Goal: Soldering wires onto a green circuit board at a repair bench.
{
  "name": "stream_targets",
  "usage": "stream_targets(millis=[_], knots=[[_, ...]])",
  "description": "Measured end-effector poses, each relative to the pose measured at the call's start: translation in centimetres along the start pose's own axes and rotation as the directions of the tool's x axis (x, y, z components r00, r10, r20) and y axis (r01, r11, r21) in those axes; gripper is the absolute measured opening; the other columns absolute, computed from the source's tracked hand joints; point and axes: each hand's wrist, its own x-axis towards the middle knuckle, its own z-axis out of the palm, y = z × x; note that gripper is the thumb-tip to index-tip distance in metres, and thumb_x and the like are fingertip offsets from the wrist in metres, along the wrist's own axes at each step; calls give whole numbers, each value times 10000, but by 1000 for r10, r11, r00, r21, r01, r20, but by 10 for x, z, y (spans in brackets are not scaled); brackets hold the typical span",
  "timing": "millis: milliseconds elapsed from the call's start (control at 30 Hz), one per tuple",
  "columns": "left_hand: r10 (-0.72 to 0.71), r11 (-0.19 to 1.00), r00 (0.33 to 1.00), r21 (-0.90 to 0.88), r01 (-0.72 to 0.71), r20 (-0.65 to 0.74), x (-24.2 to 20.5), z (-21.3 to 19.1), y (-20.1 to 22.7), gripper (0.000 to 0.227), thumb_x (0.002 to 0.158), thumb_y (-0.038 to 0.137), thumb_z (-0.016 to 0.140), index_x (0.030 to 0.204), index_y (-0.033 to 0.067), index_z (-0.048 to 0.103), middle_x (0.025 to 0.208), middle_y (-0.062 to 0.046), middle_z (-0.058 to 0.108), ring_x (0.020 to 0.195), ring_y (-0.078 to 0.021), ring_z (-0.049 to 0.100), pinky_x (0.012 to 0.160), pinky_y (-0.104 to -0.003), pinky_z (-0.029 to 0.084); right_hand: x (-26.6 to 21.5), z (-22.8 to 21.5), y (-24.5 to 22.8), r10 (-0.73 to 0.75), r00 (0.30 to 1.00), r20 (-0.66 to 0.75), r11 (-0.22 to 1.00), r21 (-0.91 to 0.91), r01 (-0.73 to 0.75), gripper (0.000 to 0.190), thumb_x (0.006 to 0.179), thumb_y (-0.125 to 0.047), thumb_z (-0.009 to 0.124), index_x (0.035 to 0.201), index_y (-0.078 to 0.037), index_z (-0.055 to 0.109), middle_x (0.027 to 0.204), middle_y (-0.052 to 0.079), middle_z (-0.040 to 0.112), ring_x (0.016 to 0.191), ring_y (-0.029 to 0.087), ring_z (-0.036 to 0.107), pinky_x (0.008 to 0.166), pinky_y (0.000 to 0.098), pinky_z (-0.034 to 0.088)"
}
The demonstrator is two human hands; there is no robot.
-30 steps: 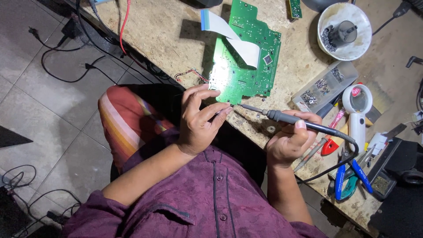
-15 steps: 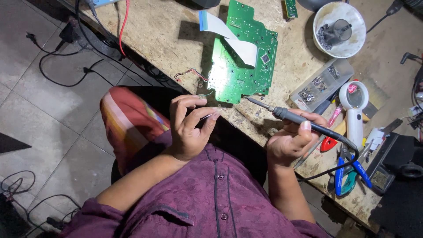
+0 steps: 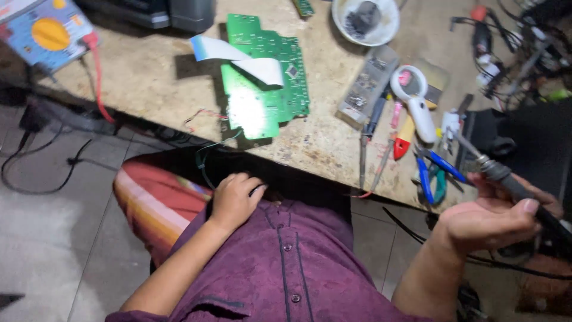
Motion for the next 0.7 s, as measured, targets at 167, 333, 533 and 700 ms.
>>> stream_targets(millis=[167,333,533,700], knots=[[-362,926,907,189,325,215,10,15,-16,297,849,422,668,907,174,820,786,-203,729,775,-467,682,697,-561,528,40,-99,29,-46,997,-57,930,-366,22,267,1069,-293,407,1170,-50,453,978,224,581,670,310,670,623,395,638],[-469,859,859,331,389,207,3,31,-36,733,884,680,610,760,-24,776,749,-283,709,769,-499,696,722,-548,546,34,-109,28,74,982,-171,897,-419,-141,266,1029,-226,466,1177,-6,451,1066,233,686,716,273,782,604,347,658],[-356,933,901,144,329,247,3,26,-20,488,782,472,749,1165,172,775,925,-216,758,883,-452,700,764,-518,562,22,-72,30,-16,998,59,871,-490,43,192,1073,-120,399,1172,13,497,969,205,637,729,257,741,597,306,616],[-173,984,953,5,177,249,3,24,-13,609,728,435,831,1270,197,689,1096,-187,707,982,-458,656,804,-550,544,30,-53,75,44,999,16,850,-525,-29,202,1057,-171,505,1171,-25,584,945,164,692,684,205,699,485,286,558]])
